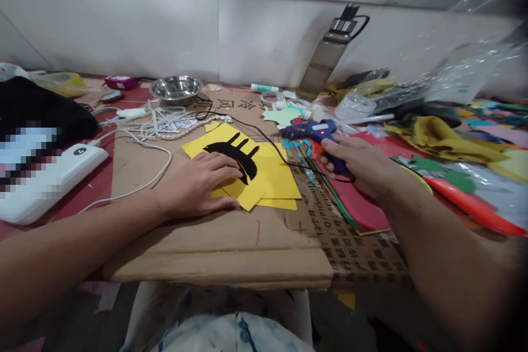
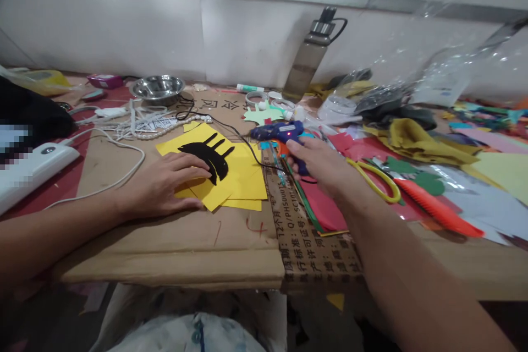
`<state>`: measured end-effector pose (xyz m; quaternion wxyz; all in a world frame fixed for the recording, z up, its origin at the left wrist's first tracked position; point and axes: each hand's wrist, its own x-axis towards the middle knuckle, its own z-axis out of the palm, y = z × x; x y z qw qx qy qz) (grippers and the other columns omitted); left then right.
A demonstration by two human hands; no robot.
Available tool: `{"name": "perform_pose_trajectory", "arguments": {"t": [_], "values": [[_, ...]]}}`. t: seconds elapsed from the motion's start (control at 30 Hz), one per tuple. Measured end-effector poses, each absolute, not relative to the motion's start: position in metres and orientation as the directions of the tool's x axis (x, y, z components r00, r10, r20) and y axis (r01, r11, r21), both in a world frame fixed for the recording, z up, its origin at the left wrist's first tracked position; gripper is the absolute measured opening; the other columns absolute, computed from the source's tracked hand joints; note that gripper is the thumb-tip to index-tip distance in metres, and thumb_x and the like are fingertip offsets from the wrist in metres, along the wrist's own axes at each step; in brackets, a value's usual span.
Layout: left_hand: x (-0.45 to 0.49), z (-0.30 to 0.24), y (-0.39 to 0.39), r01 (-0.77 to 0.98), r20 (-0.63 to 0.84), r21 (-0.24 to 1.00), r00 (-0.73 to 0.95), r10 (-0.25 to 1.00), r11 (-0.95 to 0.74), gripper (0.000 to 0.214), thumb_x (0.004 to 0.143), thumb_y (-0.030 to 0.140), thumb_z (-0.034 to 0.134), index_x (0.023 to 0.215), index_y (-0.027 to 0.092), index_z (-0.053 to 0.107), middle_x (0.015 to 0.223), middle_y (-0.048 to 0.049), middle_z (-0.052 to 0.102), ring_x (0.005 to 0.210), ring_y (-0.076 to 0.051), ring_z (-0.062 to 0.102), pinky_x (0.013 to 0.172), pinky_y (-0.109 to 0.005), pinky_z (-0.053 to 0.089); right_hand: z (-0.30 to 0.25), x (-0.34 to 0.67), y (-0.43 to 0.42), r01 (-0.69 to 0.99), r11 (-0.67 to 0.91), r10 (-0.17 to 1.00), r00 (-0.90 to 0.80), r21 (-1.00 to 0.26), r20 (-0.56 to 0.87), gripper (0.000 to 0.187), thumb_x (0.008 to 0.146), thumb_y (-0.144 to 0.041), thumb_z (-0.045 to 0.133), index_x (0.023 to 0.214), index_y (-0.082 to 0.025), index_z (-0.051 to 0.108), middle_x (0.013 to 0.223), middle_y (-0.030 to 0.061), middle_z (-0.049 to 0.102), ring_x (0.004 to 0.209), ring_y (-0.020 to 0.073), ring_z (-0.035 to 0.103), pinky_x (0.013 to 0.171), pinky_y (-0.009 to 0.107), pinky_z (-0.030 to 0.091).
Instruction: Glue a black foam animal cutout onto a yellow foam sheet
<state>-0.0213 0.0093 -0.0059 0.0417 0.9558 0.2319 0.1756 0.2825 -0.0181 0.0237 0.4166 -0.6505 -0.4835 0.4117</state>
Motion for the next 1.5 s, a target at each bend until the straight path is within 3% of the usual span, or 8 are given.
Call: {"name": "perform_pose_trajectory", "arguments": {"t": [0.33,0.5,0.63,0.77,0.93,1.13,1.3,1.5], "values": [[-0.018,-0.001,0.005,0.391,0.209,0.127,0.888,0.410,-0.912,0.034,0.092,0.045,0.054,0.122,0.034,0.066,0.148,-0.0056,0.048,0.134,-0.031,0.042,0.104,-0.050,0.032,0.020,0.293,0.011,0.351,-0.306,0.901,0.407,-0.885,-0.150,0.021,0.091,-0.018,0.047,0.071,-0.022,0.041,0.057,-0.0040,0.045,0.046,0.0097,0.046,0.051,0.026,0.043],[-0.026,0.008,0.010,0.375,0.196,0.144,0.896,0.398,-0.916,0.027,0.090,0.036,0.059,0.115,0.036,0.070,0.151,-0.0013,0.045,0.138,-0.032,0.039,0.109,-0.055,0.027,0.026,0.298,0.008,0.714,-0.259,0.912,0.403,-0.650,0.079,0.023,0.085,-0.031,0.057,0.067,-0.019,0.049,0.078,0.0165,0.061,0.089,0.0290,0.062,0.080,0.044,0.046],[-0.043,0.015,0.016,0.337,0.163,0.214,0.913,0.373,-0.917,0.024,0.089,0.028,0.060,0.108,0.037,0.073,0.151,-0.0008,0.044,0.140,-0.032,0.034,0.112,-0.055,0.026,0.028,0.273,0.001,0.925,0.206,0.878,-0.031,-0.320,0.477,0.015,0.087,-0.026,0.053,0.088,-0.014,0.062,0.105,0.0191,0.062,0.113,0.0299,0.052,0.099,0.049,0.038],[-0.053,0.009,0.017,0.527,0.286,0.319,0.739,0.610,-0.788,0.021,0.092,0.035,0.055,0.101,0.026,0.072,0.144,-0.0072,0.051,0.134,-0.027,0.044,0.111,-0.052,0.030,0.017,0.229,0.006,0.667,0.698,0.687,-0.522,-0.260,0.505,0.019,0.093,-0.021,0.048,0.103,-0.021,0.064,0.115,0.0108,0.064,0.114,0.0228,0.056,0.100,0.044,0.044],[-0.040,-0.012,-0.004,0.810,0.145,0.302,0.483,0.863,-0.504,0.096,0.071,0.071,0.064,0.144,0.013,0.041,0.152,-0.0234,0.037,0.140,-0.040,0.032,0.110,-0.060,0.027,-0.011,0.211,0.023,0.704,0.665,0.734,-0.556,-0.247,0.390,0.021,0.092,-0.020,0.050,0.109,-0.016,0.062,0.118,0.0160,0.063,0.116,0.0272,0.056,0.096,0.046,0.048],[-0.048,-0.008,0.015,0.800,-0.029,0.232,0.574,0.818,-0.553,0.110,0.065,0.071,0.068,0.150,0.012,0.029,0.154,-0.0243,0.032,0.144,-0.040,0.026,0.112,-0.059,0.023,-0.024,0.212,-0.005,0.836,0.543,0.799,-0.486,-0.076,0.355,0.014,0.090,-0.019,0.052,0.097,-0.016,0.063,0.099,0.0146,0.066,0.096,0.0298,0.059,0.085,0.046,0.049],[-0.068,0.010,0.046,0.786,0.083,0.194,0.583,0.808,-0.587,0.084,0.068,0.049,0.075,0.141,0.020,0.044,0.149,-0.0159,0.043,0.140,-0.038,0.033,0.112,-0.056,0.025,0.002,0.200,-0.039,0.838,0.545,0.814,-0.533,0.013,0.230,0.020,0.092,-0.028,0.051,0.081,-0.017,0.065,0.080,0.0123,0.065,0.078,0.0268,0.059,0.072,0.042,0.049],[-0.045,-0.006,0.024,0.702,0.250,0.454,0.491,0.834,-0.549,0.026,0.081,0.034,0.066,0.099,0.015,0.062,0.101,-0.0104,0.065,0.095,-0.023,0.061,0.084,-0.037,0.052,0.013,0.186,0.013,0.619,0.717,0.694,-0.594,-0.319,0.407,0.014,0.092,-0.019,0.051,0.092,-0.019,0.066,0.099,0.0101,0.067,0.096,0.0235,0.059,0.087,0.040,0.048]]}}
